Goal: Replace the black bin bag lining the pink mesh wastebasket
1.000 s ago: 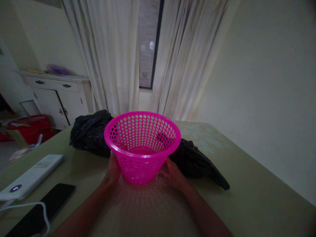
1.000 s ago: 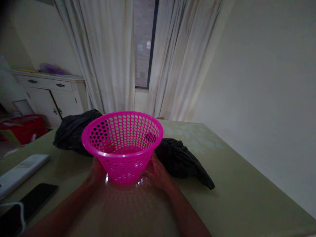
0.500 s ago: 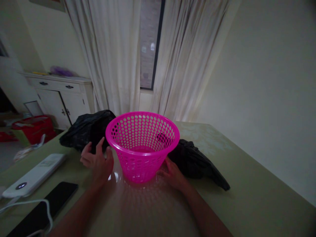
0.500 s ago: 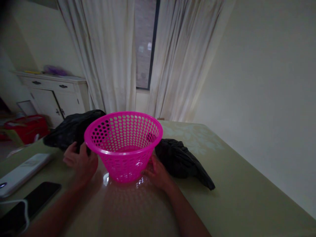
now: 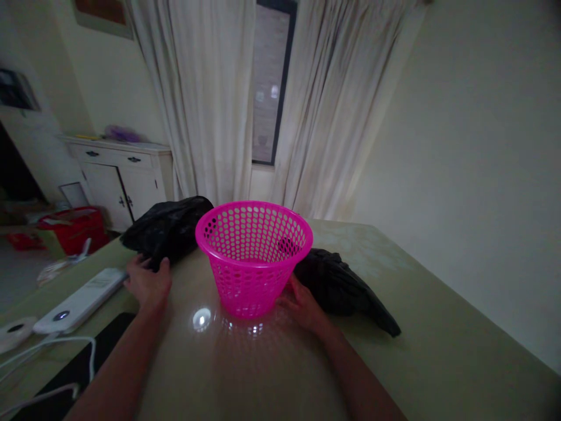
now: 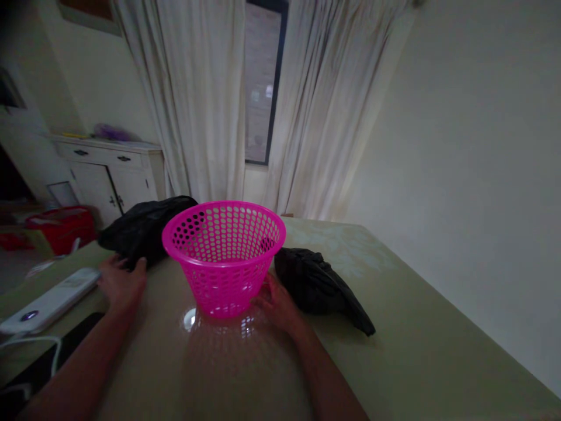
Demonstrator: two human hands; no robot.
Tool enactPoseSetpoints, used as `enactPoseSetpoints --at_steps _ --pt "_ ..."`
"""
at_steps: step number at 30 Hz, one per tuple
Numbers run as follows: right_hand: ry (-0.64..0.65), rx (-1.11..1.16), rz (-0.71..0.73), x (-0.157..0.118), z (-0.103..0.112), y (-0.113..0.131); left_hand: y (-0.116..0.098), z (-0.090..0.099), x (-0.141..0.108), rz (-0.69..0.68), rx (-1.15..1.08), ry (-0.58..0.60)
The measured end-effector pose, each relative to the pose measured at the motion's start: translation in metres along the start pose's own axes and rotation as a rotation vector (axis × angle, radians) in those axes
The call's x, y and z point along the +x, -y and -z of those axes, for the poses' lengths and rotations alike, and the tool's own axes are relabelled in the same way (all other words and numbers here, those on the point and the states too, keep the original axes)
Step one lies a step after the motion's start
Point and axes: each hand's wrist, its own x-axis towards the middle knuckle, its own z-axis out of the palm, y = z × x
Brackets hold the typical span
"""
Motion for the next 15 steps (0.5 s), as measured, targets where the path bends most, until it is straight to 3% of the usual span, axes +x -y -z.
enactPoseSetpoints --at_steps 2,4,8,10,12,13,15 --pt "0.0 0.0 0.006 0.001 0.0 0.0 -0.004 -0.002 0.001 0.051 -0.008 0.0" --pt "-0.001 -0.015 0.015 0.002 0.0 0.0 -0.009 -0.001 -0.006 -0.018 -0.027 0.024" --pt "-0.004 -0.032 0.026 0.002 0.001 -0.002 -0.016 0.007 -0.029 -0.506 -0.172 0.072" --pt "-0.003 -0.025 0.02 0.001 0.001 -0.003 -0.016 0.011 -0.035 -0.646 -0.2 -0.098" --pt "-0.009 -0.024 0.02 0.001 0.001 -0.005 -0.014 0.013 -0.034 -0.578 -0.227 -0.303" --pt "-0.015 -0.028 0.022 0.001 0.0 -0.006 -0.013 0.013 -0.032 -0.506 -0.251 -0.335" --pt "-0.026 -0.029 0.026 0.002 -0.001 -0.01 -0.013 0.011 -0.026 -0.38 -0.303 -0.239"
